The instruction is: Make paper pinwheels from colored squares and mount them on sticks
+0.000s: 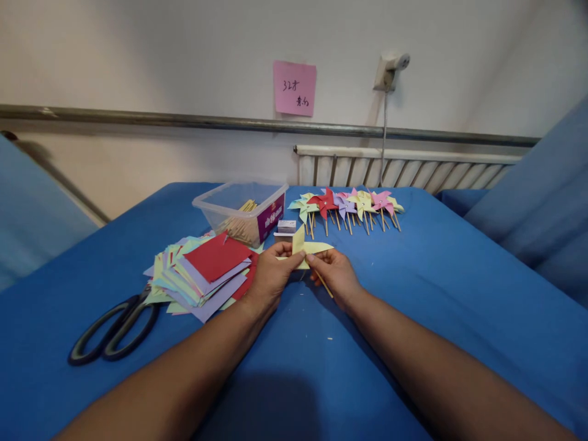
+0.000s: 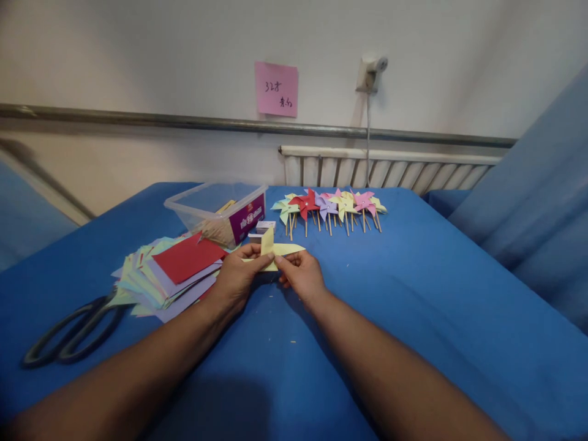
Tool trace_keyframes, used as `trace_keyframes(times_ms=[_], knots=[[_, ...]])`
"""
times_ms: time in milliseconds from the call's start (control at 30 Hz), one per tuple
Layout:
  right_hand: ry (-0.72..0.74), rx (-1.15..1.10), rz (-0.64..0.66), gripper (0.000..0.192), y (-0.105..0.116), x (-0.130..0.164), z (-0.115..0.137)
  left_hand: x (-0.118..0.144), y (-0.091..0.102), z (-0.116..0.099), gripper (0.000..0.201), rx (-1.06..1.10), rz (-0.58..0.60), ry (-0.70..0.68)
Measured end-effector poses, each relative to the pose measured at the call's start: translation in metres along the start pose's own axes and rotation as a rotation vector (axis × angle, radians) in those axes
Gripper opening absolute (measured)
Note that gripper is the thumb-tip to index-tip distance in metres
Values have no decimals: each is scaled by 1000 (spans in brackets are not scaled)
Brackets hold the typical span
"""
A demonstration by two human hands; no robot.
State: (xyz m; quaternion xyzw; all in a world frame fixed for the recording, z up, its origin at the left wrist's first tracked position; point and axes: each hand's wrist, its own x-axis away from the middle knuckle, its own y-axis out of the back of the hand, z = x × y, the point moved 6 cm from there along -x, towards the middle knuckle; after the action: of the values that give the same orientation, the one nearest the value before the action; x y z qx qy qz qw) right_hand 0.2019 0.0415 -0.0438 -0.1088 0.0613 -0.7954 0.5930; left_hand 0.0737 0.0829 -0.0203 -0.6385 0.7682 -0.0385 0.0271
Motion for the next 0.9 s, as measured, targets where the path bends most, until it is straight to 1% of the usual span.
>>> trace_keyframes(times_ms=[100,167,200,233,333,400,700,900], knots=[[67,-55,-112,41,12,-1,5,0,-1,1,29,3,8,26],[135,-47,-145,42,18,-3,11,0,-3,1,28,10,35,40],[159,-43,-123,40,19,-3,13,0,-4,0,28,17,54,44],[166,-47,-72,37,18,-4,14,0,-5,0,27,24,71,45],[124,-77,98,31,9,-5,14,0,-6,-1,25,38,86,41],[106,-84,140,32,6,-5,13,1,-5,-1,25,32,82,39],[82,-44,136,33,6,-7,12,0,-3,2,29,24,50,44],[69,-23,132,35,4,-6,13,-2,-5,3,29,62,66,73]])
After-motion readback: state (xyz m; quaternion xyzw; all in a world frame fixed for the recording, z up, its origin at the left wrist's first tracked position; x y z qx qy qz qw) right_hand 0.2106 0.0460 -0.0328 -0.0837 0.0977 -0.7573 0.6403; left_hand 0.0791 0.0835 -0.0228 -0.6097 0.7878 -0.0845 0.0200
